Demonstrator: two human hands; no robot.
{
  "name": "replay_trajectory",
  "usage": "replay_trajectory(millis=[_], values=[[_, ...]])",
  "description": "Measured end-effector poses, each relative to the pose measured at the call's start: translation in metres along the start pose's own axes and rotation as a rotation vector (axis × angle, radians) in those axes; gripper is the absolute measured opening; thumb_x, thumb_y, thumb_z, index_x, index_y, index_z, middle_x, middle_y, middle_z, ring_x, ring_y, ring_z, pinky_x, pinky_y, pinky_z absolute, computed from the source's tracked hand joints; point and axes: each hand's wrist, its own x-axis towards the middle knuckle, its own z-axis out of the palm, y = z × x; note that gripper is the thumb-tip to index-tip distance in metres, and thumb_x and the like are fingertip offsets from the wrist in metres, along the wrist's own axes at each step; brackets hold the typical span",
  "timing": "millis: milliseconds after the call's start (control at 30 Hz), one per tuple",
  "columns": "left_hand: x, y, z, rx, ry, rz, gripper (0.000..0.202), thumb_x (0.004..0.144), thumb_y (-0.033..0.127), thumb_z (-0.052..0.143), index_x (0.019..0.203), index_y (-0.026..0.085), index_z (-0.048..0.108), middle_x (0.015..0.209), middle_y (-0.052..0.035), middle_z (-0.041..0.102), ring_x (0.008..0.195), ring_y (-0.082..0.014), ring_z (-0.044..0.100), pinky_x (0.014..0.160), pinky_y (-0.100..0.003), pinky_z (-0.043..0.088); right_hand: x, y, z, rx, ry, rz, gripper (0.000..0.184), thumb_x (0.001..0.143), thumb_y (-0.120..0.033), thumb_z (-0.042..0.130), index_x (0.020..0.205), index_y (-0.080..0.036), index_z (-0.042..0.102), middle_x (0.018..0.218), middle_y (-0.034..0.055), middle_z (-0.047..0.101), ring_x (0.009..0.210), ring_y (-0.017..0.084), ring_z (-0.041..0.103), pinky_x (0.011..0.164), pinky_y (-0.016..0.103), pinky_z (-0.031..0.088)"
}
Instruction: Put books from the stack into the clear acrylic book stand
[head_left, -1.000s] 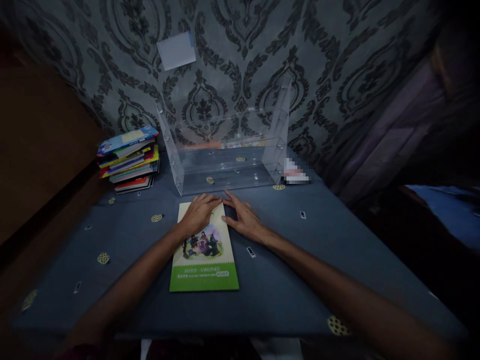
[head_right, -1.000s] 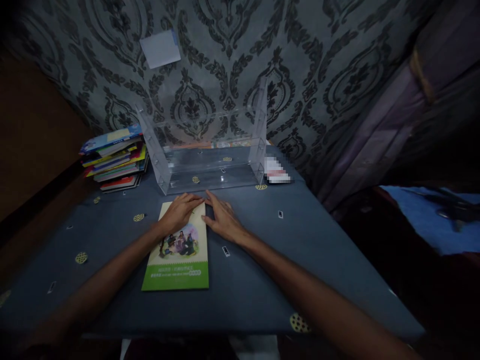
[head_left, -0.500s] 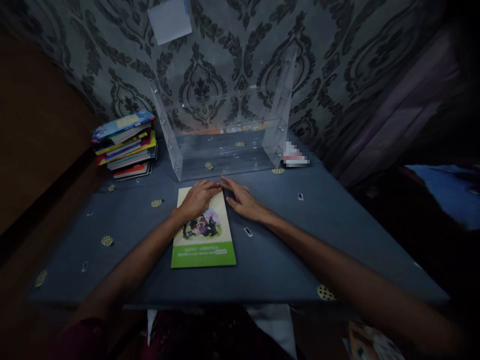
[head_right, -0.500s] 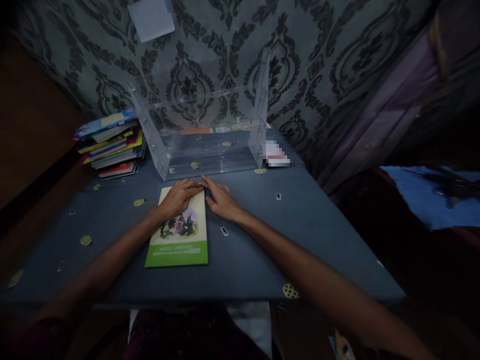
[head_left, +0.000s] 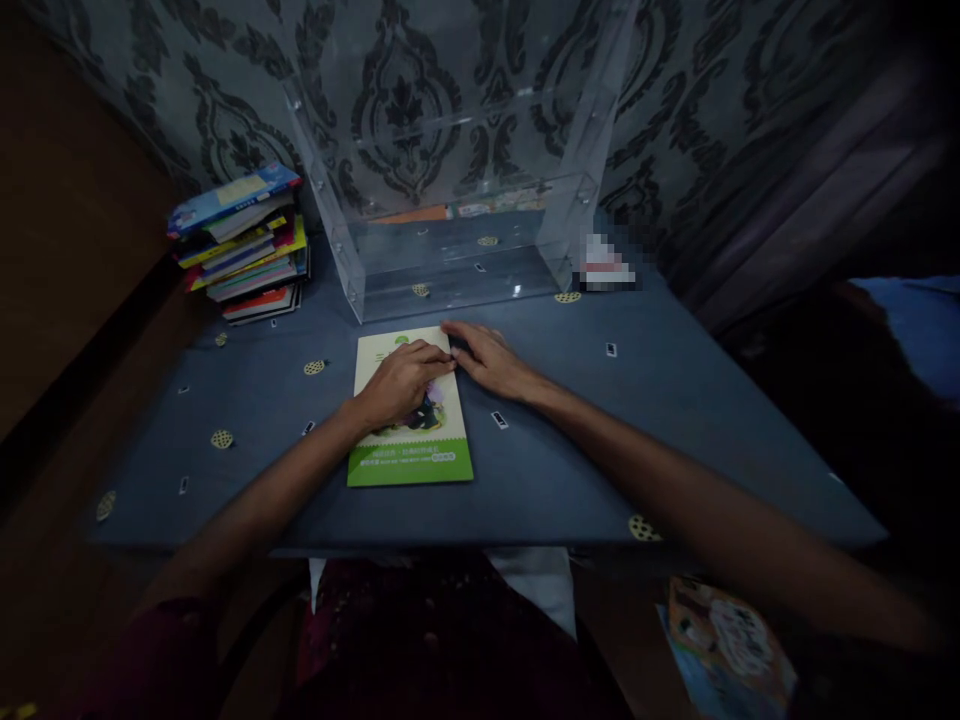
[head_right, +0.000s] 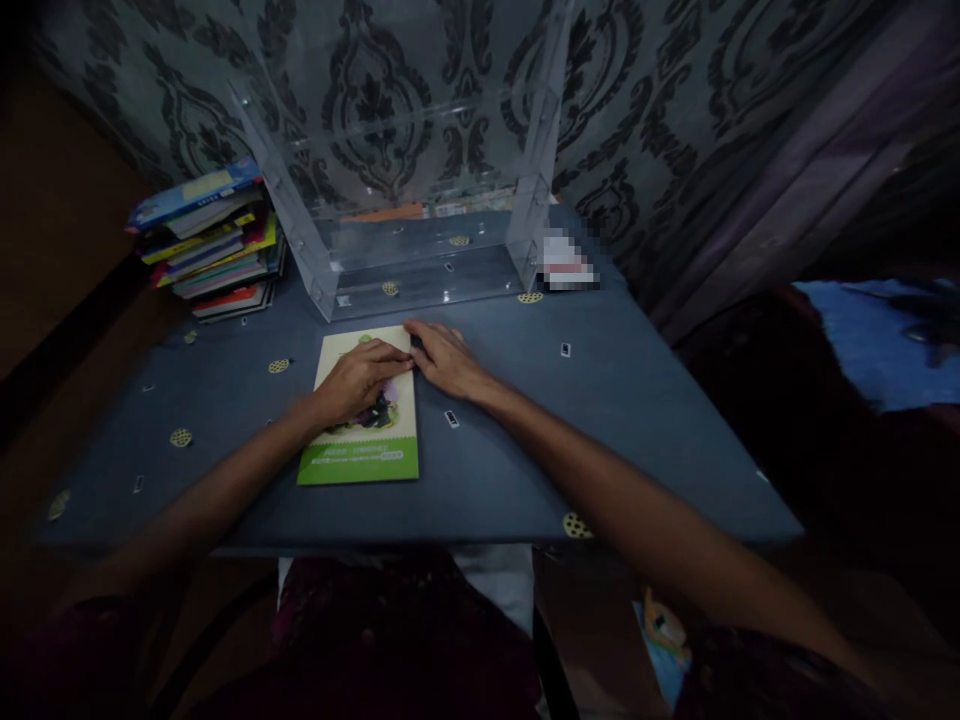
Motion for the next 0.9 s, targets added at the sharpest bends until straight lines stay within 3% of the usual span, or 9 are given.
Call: replay_trajectory(millis=[267, 533, 733, 900], values=[[-0.014, 0.021, 0.000, 0.002, 0.007, 0.047, 0.039, 0.098, 0.007, 0.042, 0.121, 0.020, 0.070, 0.116, -0.0079, 0.071, 0.109, -0.0217, 0.061, 0.093, -0.037, 0.049, -0.003, -0.009, -0.004, -0.052, -0.018, 0.009, 0.057, 0.091, -0.035, 0.054, 0.145, -0.016, 0.049, 0.144, 0.0135, 0.059, 0.132, 0.035, 0.053, 0.111, 0.056, 0.041], [-0.031, 0.043, -0.003, -0.052, -0.038, 0.070, 0.037, 0.102, 0.011, 0.042, 0.127, 0.023, 0.067, 0.120, -0.0075, 0.070, 0.113, -0.0215, 0.061, 0.093, -0.038, 0.051, -0.003, -0.011, -0.005, -0.096, -0.058, -0.003, 0.066, 0.090, -0.048, 0.062, 0.147, -0.020, 0.046, 0.151, 0.0123, 0.053, 0.138, 0.038, 0.046, 0.114, 0.059, 0.036], [-0.047, 0.061, -0.006, -0.084, -0.085, 0.108, 0.043, 0.097, 0.006, 0.043, 0.130, 0.022, 0.065, 0.124, -0.0086, 0.068, 0.116, -0.0234, 0.060, 0.099, -0.045, 0.050, -0.005, -0.011, -0.005, -0.095, -0.063, -0.011, 0.066, 0.091, -0.051, 0.059, 0.148, -0.021, 0.045, 0.153, 0.0115, 0.051, 0.139, 0.038, 0.045, 0.114, 0.060, 0.034], [-0.060, 0.076, -0.012, -0.124, -0.113, 0.138, 0.050, 0.090, -0.002, 0.042, 0.130, 0.019, 0.063, 0.127, -0.0087, 0.067, 0.119, -0.0230, 0.059, 0.099, -0.043, 0.050, -0.006, -0.011, -0.004, -0.105, -0.077, -0.012, 0.066, 0.093, -0.052, 0.058, 0.148, -0.017, 0.045, 0.155, 0.0139, 0.048, 0.140, 0.037, 0.044, 0.115, 0.058, 0.034]])
